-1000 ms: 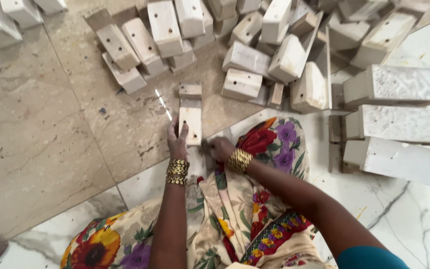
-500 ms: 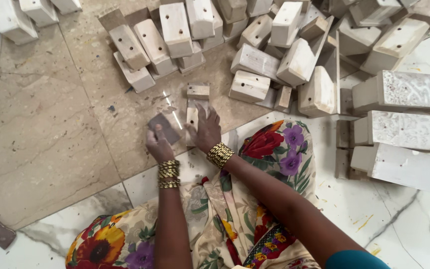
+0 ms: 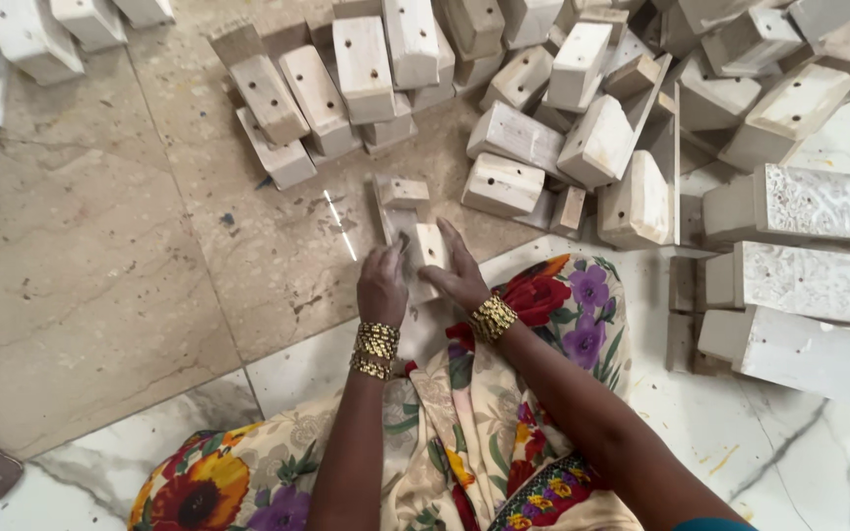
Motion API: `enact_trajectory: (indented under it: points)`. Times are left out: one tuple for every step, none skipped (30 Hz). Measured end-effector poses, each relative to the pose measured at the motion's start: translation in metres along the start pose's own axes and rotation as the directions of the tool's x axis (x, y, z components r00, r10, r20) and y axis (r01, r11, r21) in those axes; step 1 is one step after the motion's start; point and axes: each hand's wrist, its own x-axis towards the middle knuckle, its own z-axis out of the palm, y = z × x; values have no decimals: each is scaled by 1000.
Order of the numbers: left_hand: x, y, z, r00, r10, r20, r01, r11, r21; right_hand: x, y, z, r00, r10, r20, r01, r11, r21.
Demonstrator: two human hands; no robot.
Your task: The person sits on the floor among piles of white plaster blocks and sands their surfaces by hand using a small abrasive pad, working one block at a time and setting finished blocks aside with the pile.
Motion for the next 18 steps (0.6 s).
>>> enact_trajectory:
  points:
    - [-3,0,-5,999,-17,49,19,998,-55,1,-6,1,995,94,-29,-91,993,72]
    - [-6,-1,-9,995,-30,99,41,993,-110,3,-13,2,981,188,-51,-179,973,145]
    - [-8,-6,-14,988,-42,146,67,984,-165,5,-23,1,958,282,-60,-263,940,215]
    - [-11,-12,-18,972,-142,189,195,934,-301,8,-34,-2,970,234,-67,-217,957,193]
    - [-13,-20,-22,941,-230,247,318,848,-423,11,-47,-6,980,186,-73,-171,970,171]
    - [-13,-29,-24,899,-303,315,432,731,-529,15,-59,-8,987,137,-78,-125,981,148]
    - [-12,-38,-25,851,-434,295,521,632,-573,21,-71,-10,992,109,-68,-101,990,101]
    - [-10,-47,-24,778,-559,287,596,514,-617,28,-82,-12,995,86,-55,-83,995,53]
    - [-10,-53,-22,684,-671,288,650,381,-657,37,-92,-12,997,67,-41,-67,998,4]
    - [-6,-58,-20,695,-690,203,559,341,-755,53,-100,-8,994,-109,-28,106,991,-80]
    - [-1,-63,-17,694,-710,120,455,304,-837,72,-107,-2,960,-279,0,276,948,-157]
    - [2,-65,-16,680,-732,40,343,270,-900,98,-112,6,905,-425,7,393,830,-396]
    - [3,-65,-15,669,-741,56,345,243,-907,125,-116,16,831,-553,53,467,644,-606]
    - [5,-65,-14,657,-750,70,347,219,-912,151,-120,26,816,-575,51,483,632,-606]
    - [5,-65,-14,644,-761,86,354,197,-914,176,-122,37,804,-593,45,495,625,-604]
    - [4,-65,-14,641,-760,104,353,173,-919,200,-123,51,801,-599,18,487,634,-600]
    - [3,-65,-13,640,-759,121,351,149,-924,222,-123,65,797,-604,-9,481,643,-596]
    - [2,-64,-14,639,-757,138,347,124,-930,240,-123,76,854,-519,-36,407,709,-576]
